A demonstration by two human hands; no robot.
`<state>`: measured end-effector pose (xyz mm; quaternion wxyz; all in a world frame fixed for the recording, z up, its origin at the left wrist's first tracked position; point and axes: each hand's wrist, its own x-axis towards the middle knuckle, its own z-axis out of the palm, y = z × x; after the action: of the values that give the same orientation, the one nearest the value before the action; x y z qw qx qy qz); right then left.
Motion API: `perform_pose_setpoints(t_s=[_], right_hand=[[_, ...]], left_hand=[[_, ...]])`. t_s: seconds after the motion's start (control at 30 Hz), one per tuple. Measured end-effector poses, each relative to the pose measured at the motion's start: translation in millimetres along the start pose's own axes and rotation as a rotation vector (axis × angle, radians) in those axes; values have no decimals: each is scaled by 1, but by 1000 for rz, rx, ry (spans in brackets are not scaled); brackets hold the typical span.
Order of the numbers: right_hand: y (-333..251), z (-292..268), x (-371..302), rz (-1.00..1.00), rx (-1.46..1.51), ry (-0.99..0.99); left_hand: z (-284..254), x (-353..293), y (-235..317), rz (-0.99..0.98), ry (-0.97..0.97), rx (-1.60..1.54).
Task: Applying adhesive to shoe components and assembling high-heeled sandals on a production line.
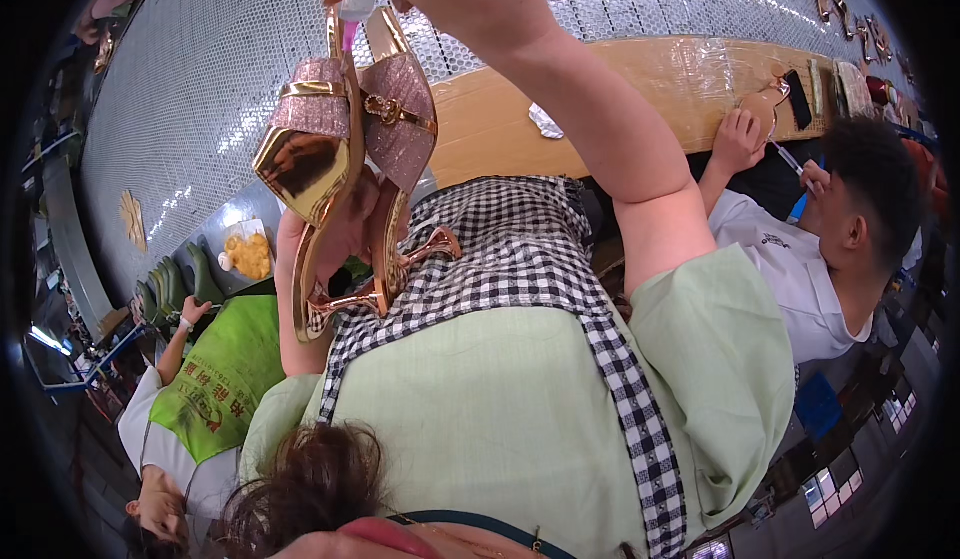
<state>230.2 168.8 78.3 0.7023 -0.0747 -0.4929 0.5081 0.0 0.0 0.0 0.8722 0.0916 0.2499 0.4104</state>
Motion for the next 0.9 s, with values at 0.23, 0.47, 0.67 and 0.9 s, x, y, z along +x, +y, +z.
perform_pose_setpoints(t_s=[0.23,0.47,0.67,0.9], right_hand=[[-8,6,1,-8,-54,3],[-13,15,2,-39,-21,-13],[-6,4,7,-43,-116,-24],[-10,5,7,-76,-117,43]], left_hand=[[-2,3,2,-6,-78,-8],[2,0,1,14,45,-33],[2,-1,-2,2,39,-11],[6,1,0,-40,186,20]])
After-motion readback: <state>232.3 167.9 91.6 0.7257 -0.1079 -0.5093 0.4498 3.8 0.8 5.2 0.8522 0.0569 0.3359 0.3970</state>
